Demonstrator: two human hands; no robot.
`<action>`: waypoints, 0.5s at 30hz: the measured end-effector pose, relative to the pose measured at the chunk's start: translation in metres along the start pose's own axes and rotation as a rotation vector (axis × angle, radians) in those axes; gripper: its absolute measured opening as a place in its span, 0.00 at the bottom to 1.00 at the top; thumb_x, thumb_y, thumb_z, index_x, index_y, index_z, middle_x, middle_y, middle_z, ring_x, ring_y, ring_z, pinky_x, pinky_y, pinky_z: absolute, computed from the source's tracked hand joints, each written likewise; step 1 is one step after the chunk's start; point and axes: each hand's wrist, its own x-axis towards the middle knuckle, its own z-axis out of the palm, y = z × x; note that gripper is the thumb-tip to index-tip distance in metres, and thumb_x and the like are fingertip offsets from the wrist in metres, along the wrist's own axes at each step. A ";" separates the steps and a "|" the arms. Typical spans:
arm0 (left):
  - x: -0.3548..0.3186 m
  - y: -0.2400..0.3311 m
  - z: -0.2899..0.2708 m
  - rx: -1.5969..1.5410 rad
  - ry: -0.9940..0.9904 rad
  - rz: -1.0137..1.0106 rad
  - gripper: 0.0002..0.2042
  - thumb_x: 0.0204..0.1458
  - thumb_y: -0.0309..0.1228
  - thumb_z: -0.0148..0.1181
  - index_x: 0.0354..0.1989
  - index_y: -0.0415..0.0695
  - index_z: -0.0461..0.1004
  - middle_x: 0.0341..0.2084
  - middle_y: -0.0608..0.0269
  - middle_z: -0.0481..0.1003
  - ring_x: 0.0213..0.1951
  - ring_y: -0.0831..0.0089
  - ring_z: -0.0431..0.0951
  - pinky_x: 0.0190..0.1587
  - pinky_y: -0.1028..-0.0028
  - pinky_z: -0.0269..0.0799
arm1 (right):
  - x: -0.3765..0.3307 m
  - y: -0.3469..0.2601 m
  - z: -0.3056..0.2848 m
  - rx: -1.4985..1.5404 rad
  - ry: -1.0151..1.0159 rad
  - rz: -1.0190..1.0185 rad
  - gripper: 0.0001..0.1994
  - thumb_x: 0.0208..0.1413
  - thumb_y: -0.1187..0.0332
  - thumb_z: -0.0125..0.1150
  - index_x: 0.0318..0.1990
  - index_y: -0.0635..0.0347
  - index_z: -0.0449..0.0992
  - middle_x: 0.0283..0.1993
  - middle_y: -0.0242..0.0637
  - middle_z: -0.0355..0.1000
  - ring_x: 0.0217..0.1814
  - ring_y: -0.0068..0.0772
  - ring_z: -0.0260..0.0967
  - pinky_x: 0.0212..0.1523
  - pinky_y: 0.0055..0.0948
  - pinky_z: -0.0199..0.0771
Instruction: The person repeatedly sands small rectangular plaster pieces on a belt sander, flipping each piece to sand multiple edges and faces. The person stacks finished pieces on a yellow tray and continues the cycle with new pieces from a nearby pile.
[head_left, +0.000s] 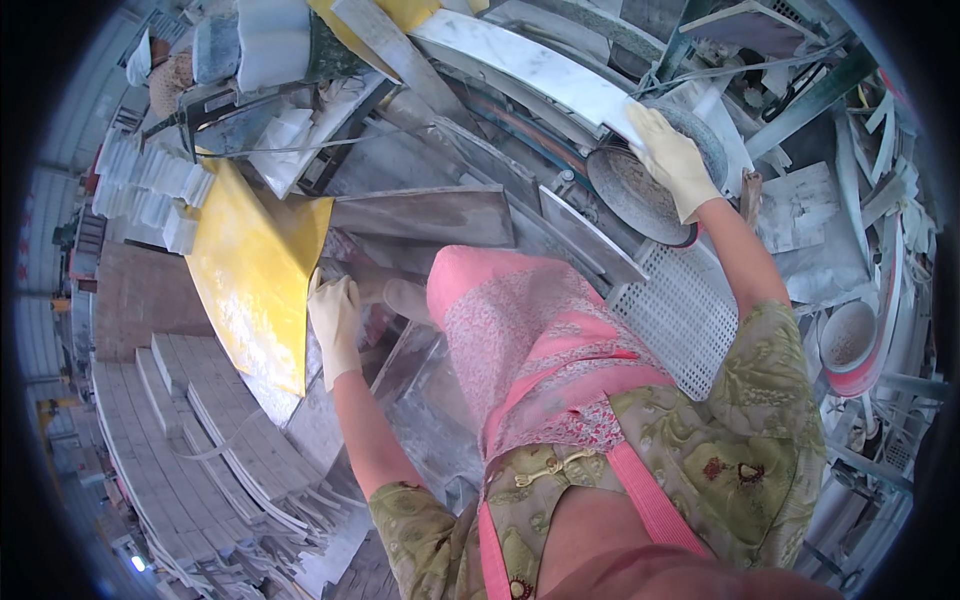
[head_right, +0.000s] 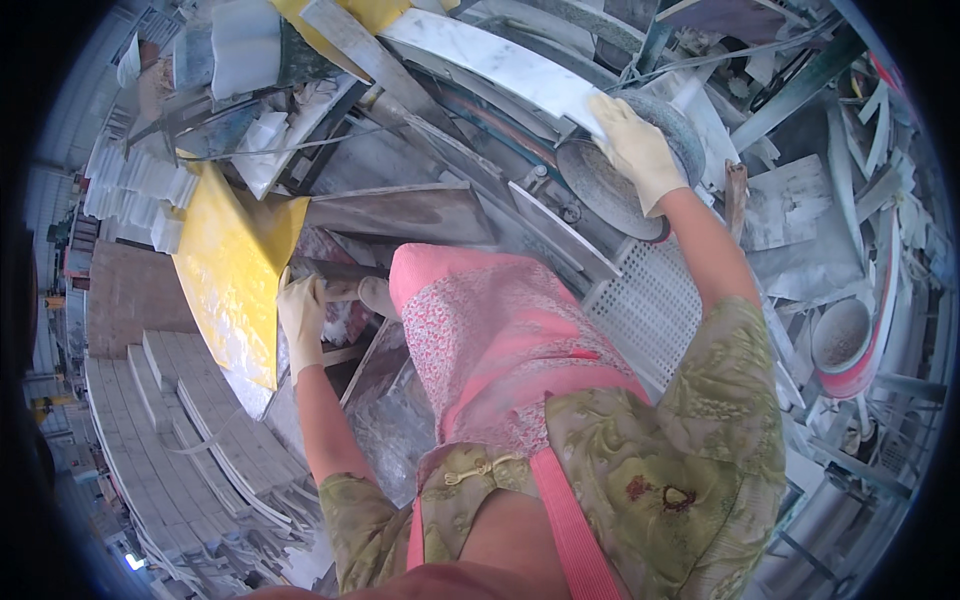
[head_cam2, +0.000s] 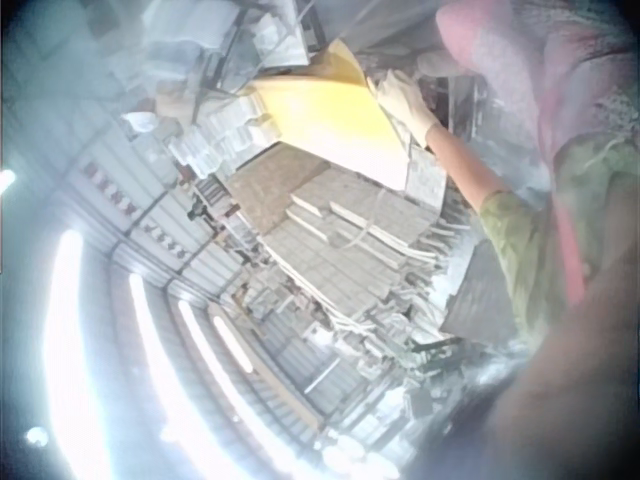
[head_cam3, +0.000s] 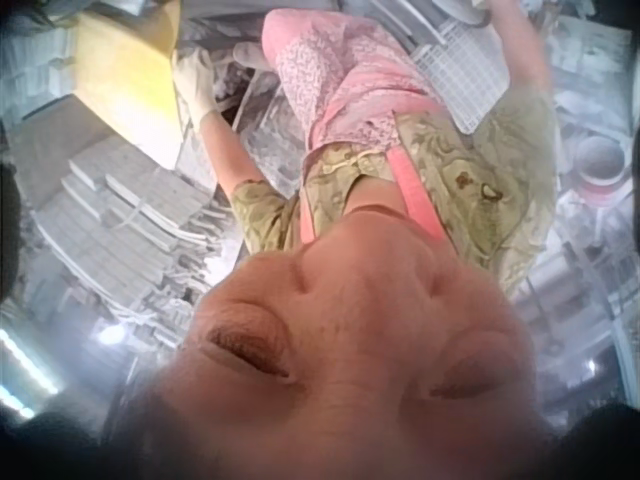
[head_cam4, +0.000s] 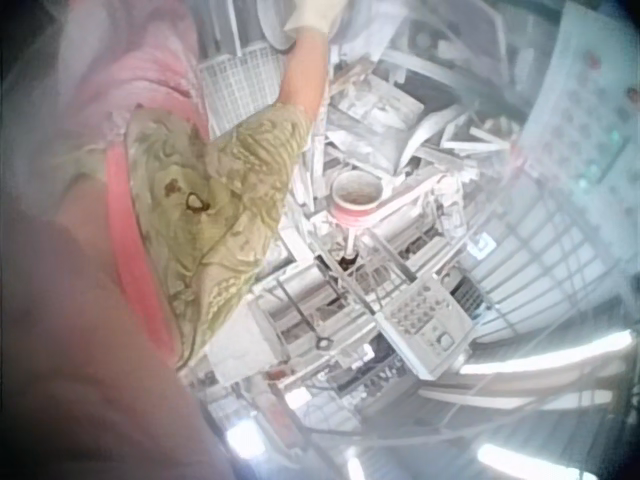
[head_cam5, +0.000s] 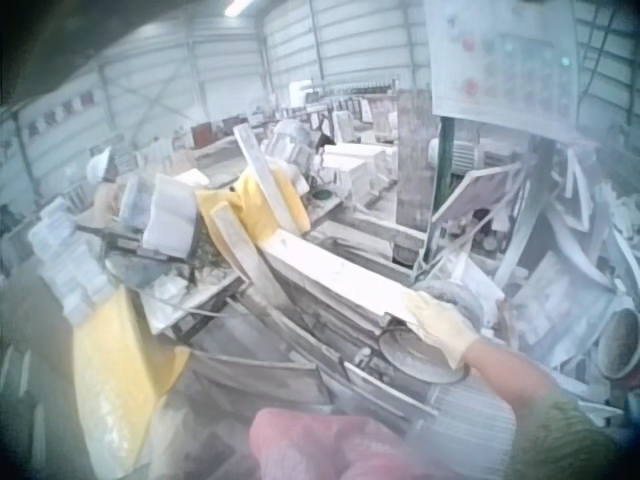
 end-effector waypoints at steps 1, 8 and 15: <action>0.000 0.000 0.000 0.007 0.005 -0.002 0.11 0.57 0.28 0.54 0.27 0.38 0.81 0.24 0.46 0.79 0.30 0.50 0.80 0.65 0.55 0.68 | -0.002 0.002 -0.004 -0.012 0.051 -0.015 0.33 0.60 0.64 0.61 0.72 0.51 0.59 0.74 0.39 0.61 0.72 0.46 0.62 0.59 0.45 0.77; 0.000 -0.002 0.003 0.025 -0.079 -0.050 0.10 0.57 0.28 0.54 0.30 0.38 0.81 0.27 0.48 0.81 0.33 0.51 0.80 0.66 0.53 0.67 | 0.029 -0.014 -0.017 -0.117 0.083 -0.118 0.31 0.55 0.71 0.63 0.68 0.58 0.62 0.69 0.42 0.65 0.68 0.46 0.66 0.55 0.46 0.76; -0.004 -0.005 0.005 0.016 -0.047 -0.052 0.09 0.57 0.28 0.56 0.31 0.39 0.82 0.27 0.50 0.81 0.33 0.53 0.81 0.66 0.54 0.68 | 0.061 -0.030 0.020 -0.334 0.010 -0.135 0.37 0.53 0.66 0.67 0.70 0.64 0.60 0.72 0.46 0.62 0.72 0.43 0.62 0.63 0.43 0.70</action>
